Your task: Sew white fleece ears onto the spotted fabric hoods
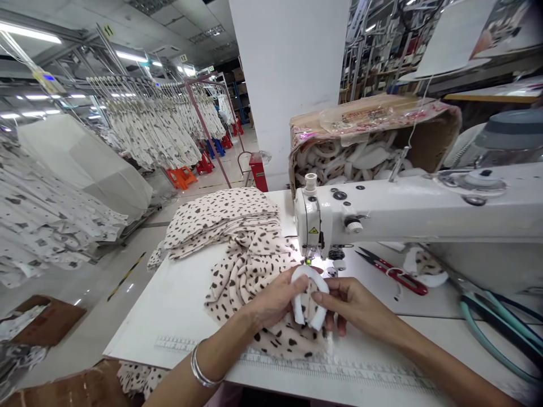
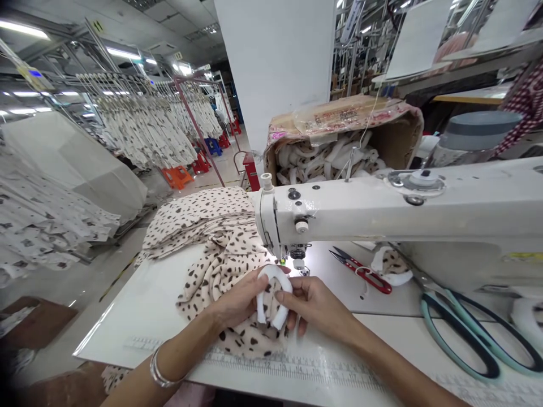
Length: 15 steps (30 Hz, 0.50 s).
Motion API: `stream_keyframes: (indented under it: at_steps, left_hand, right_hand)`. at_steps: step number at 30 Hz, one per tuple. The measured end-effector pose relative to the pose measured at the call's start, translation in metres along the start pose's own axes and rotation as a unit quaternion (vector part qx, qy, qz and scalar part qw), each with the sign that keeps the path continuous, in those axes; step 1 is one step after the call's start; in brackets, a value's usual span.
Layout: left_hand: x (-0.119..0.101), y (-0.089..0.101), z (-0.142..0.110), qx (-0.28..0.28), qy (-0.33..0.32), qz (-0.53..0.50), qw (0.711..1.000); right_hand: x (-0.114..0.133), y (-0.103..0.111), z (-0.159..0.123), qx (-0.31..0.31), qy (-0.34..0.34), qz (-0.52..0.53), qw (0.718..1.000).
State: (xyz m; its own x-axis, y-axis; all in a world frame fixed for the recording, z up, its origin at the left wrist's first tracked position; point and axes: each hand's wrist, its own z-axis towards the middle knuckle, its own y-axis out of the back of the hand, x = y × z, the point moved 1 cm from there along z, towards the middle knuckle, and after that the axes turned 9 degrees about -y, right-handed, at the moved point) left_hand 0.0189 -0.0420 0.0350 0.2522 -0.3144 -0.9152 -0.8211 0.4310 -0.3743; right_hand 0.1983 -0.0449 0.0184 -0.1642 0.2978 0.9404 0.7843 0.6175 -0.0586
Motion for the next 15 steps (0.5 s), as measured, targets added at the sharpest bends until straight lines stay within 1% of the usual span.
stream_keyframes:
  at_steps: [3,8,11,13,15]
  left_hand:
    - [-0.001,-0.004,-0.001,0.02,-0.018,0.03,0.999]
    - [0.0,-0.01,-0.001,0.021,-0.04,0.014,0.999]
    - [0.001,-0.012,0.0,0.0,-0.047,0.008,0.999]
    - [0.0,-0.012,-0.001,-0.017,-0.057,0.008,0.998]
    - [-0.002,-0.013,-0.002,-0.037,-0.052,-0.004,0.998]
  right_hand:
    - [0.001,-0.002,0.002,-0.022,-0.007,-0.006,1.0]
    - [-0.001,-0.004,0.003,-0.049,-0.022,-0.016,0.998]
    - [-0.001,-0.005,0.003,-0.077,-0.02,-0.031,0.996]
    - [0.0,-0.003,0.002,-0.108,-0.009,-0.046,0.993]
    - [0.003,0.002,-0.002,-0.139,-0.001,-0.055,0.989]
